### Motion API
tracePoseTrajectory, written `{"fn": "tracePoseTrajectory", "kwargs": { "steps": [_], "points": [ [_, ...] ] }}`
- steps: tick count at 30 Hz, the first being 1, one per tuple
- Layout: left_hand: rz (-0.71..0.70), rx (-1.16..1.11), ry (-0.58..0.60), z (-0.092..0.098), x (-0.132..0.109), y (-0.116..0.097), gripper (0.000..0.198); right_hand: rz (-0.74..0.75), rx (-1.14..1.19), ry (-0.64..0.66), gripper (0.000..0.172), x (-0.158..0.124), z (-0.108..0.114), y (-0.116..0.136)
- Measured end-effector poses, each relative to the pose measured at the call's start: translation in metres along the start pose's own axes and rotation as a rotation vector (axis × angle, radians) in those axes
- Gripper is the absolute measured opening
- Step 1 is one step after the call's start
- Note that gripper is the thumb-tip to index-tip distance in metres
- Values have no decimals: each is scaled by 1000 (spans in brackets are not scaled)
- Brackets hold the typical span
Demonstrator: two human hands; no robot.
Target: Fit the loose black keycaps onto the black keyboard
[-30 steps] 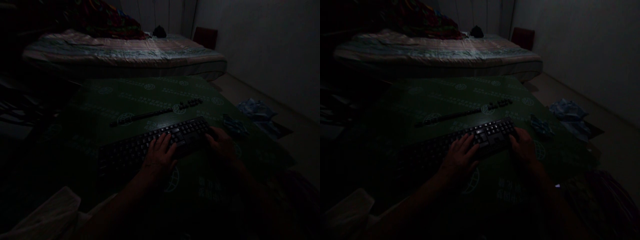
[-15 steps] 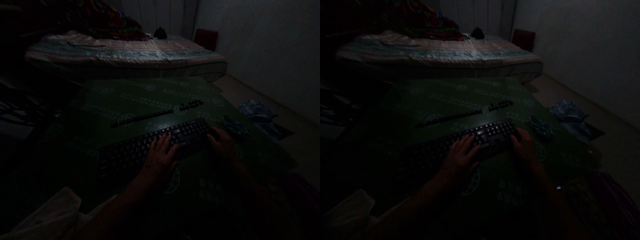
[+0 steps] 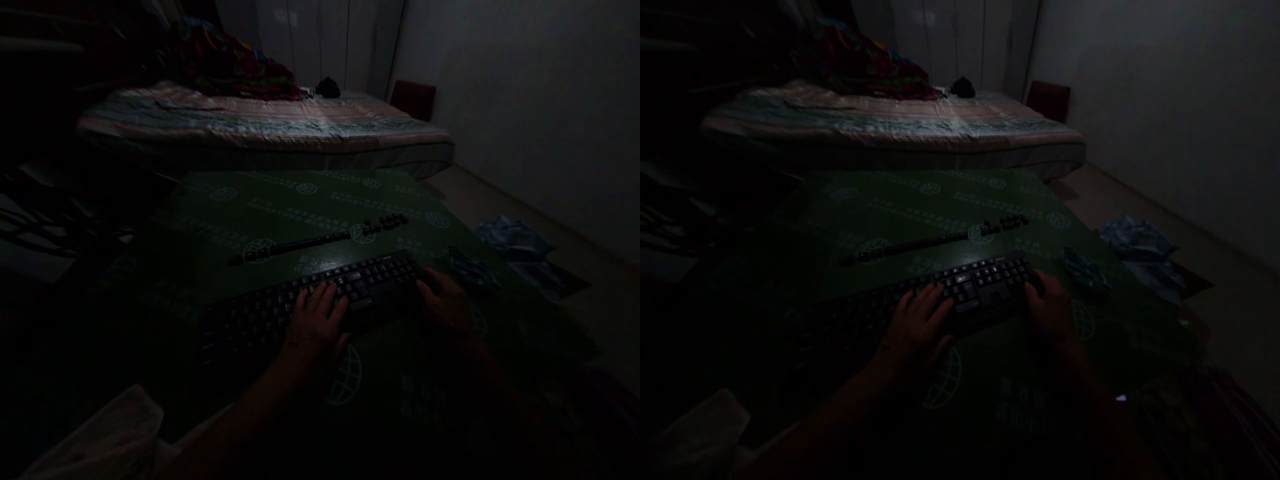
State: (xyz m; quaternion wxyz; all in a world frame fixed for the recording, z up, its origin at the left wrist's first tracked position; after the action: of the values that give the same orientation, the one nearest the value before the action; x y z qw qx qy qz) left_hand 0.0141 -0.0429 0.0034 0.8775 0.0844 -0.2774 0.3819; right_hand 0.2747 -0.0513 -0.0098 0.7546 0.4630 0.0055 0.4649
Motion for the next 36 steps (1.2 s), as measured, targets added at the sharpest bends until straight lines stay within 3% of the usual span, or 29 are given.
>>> {"fn": "tracePoseTrajectory", "kwargs": {
  "steps": [4,12,20,25,29,32,36],
  "points": [
    [11,17,38,0,-4,8,49,-83,31,19,45,-2,-4,5],
    [25,34,41,1,-8,12,49,-99,71,52,52,-4,-9,9],
    [10,47,-3,2,-15,17,50,-114,105,81,46,-4,-11,7],
    [42,54,-59,-1,-19,17,50,42,49,88,35,5,-11,5],
    [27,65,-129,-11,-24,19,48,341,-69,47,31,30,-20,17],
    [3,83,-210,-17,-28,21,48,522,-207,96,29,59,-37,34],
    [-65,114,-245,-13,-26,25,50,602,-293,193,26,105,-70,58]
  ]
}}
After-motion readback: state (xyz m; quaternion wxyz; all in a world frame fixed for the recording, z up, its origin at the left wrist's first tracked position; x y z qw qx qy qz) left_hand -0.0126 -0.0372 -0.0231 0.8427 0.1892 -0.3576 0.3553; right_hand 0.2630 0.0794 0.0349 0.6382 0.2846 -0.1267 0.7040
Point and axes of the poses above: each hand's wrist, its own x-axis towards the middle knuckle, its own z-axis out of the back of the hand, y = z × x, the point moved 2 cm from there along x, towards the middle knuckle, and after that the axes turned 15 degrees about -y, right-handed, at the moved point
